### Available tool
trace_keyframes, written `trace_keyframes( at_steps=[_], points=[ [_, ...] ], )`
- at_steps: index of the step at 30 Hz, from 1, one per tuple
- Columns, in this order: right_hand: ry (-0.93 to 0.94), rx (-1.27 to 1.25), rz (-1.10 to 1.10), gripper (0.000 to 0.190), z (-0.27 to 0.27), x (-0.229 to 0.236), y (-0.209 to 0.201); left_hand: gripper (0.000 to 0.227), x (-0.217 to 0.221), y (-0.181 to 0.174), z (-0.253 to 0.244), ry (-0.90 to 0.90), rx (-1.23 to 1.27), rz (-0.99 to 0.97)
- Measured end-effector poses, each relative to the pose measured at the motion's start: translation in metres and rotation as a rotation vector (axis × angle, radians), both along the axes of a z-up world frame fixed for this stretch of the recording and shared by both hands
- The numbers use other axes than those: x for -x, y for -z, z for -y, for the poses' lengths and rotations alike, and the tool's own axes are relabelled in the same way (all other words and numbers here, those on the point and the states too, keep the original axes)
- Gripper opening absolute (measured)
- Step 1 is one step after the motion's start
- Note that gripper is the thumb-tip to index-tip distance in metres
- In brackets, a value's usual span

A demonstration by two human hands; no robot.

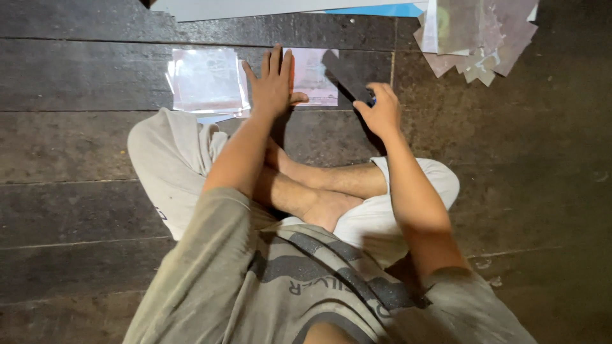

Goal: Marking lines on small square pieces of paper using a ruler and a pen while sitting on the floor.

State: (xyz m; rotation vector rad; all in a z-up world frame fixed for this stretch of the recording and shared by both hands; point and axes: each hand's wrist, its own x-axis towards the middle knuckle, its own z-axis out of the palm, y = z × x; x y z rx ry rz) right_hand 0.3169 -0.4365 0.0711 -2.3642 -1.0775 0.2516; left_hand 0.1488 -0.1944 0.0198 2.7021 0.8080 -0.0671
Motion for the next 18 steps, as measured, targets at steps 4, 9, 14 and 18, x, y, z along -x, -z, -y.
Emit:
trace_keyframes(
  at_steps=[4,9,14,18],
  points=[
    [-0.118,0.101,0.016,0.052,-0.059,0.0,-0.008,0.14,0.004,0.006,0.007,-0.135,-0.098,0.041],
    [-0.184,0.181,0.028,0.027,-0.112,-0.007,0.025,0.143,0.005,0.006,0.008,-0.154,-0.109,0.001],
    [-0.251,0.061,0.129,0.023,-0.118,-0.017,0.032,0.122,0.005,0.008,0.002,-0.123,-0.081,0.03],
    [-0.265,0.073,0.229,0.019,-0.119,-0.023,0.03,0.112,-0.005,0.011,-0.005,-0.125,-0.068,0.062]
  ],
)
